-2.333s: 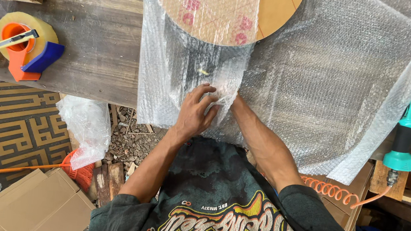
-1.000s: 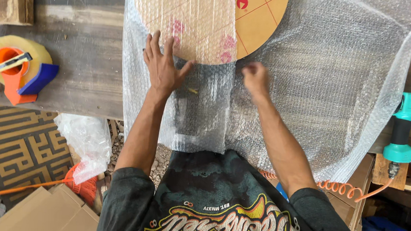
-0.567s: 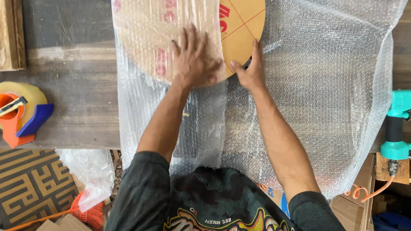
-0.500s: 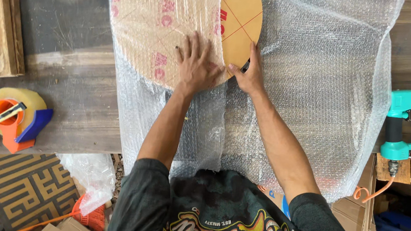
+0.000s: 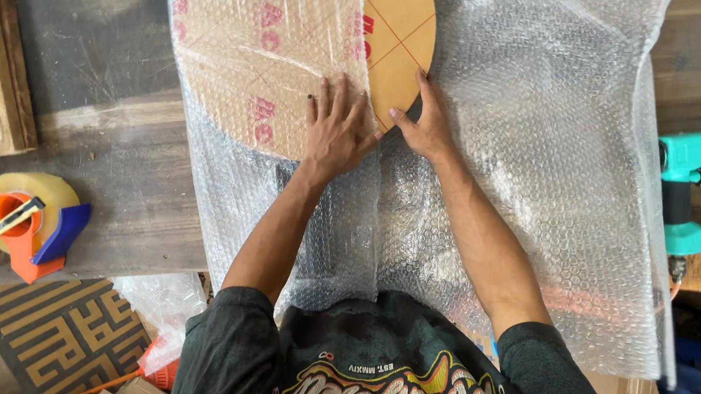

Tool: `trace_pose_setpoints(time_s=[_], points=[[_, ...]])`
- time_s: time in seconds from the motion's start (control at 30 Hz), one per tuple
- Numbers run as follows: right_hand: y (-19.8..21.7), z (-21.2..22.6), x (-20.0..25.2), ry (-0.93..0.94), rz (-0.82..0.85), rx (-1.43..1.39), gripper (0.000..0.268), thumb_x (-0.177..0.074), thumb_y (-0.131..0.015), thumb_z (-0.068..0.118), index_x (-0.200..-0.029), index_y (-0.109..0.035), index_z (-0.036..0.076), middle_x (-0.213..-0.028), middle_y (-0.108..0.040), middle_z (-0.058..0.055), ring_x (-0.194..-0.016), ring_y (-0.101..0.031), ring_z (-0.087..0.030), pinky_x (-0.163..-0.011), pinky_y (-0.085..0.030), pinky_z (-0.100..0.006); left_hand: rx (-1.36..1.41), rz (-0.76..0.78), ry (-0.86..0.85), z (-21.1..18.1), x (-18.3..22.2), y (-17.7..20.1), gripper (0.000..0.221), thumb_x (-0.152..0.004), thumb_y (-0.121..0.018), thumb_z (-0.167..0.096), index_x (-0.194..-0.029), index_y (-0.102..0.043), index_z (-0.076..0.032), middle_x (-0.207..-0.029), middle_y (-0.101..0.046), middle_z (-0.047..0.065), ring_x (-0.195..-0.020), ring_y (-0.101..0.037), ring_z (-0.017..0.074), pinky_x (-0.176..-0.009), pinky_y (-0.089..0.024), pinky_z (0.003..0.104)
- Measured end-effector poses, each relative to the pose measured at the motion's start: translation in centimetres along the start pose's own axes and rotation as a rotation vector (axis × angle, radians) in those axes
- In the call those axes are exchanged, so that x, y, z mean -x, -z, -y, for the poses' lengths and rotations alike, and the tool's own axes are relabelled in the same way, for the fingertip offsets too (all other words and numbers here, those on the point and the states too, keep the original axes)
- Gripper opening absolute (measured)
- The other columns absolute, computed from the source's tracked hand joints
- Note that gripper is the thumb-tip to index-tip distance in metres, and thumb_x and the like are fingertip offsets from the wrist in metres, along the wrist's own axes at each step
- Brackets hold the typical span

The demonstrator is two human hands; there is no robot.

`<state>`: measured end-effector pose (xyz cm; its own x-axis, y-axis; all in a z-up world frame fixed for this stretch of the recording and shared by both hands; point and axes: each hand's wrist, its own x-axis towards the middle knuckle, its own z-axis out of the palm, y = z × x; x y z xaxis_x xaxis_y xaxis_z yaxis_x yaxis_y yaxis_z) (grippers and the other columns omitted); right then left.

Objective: The person wraps a circular sign in bubble wrap, cutting the material with a utility knife and securing it with packing tape from a dispenser.

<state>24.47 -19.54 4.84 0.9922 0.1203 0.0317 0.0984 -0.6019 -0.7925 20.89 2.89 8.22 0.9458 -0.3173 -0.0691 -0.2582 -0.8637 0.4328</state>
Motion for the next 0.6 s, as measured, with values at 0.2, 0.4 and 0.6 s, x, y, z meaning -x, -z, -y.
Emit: trace_pose_setpoints(time_s=[0.2,0.4,0.6], points=[[4.2,1.1,1.8,0.184,-0.232,0.141,0.071,-0.091,-0.082,0.03,-0.149,-0.051,0.002,-0.145,-0.051,-0.03,-0.134,-0.05,-0.05,-0.11,-0.043,-0.06,-0.014,-0.061,0.05,-1.7,-1.2,-2.7,0.082,-0.098,-0.049,-0.07,-0.155,-0.042,-0.011,-0.168,-0.013,0.026,-0.154,-0.011,0.053,-0.119,-0.023,0.073],[17.2,-2.3,2.9,0.301,-0.759,0.491,0.05,-0.087,-0.08,0.016,-0.128,-0.059,-0.002,-0.13,-0.06,-0.025,-0.126,-0.053,-0.046,-0.107,-0.043,-0.058,-0.006,-0.131,0.055,-2.9,-2.5,-3.8,0.078,-0.102,-0.041,-0.064,-0.15,-0.046,-0.003,-0.165,-0.023,0.026,-0.151,-0.015,0.0515,-0.116,-0.02,0.071],[26.6,-10.8,5.0,-0.651,-0.467,0.644,0.079,-0.092,-0.081,0.039,-0.152,-0.035,0.015,-0.144,-0.041,-0.022,-0.135,-0.034,-0.045,-0.109,-0.03,-0.062,-0.013,-0.36,0.147,-7.5,-4.0,-3.5,0.069,-0.094,-0.066,-0.057,-0.138,-0.05,-0.006,-0.148,-0.044,0.024,-0.137,-0.037,0.0505,-0.103,-0.033,0.067]])
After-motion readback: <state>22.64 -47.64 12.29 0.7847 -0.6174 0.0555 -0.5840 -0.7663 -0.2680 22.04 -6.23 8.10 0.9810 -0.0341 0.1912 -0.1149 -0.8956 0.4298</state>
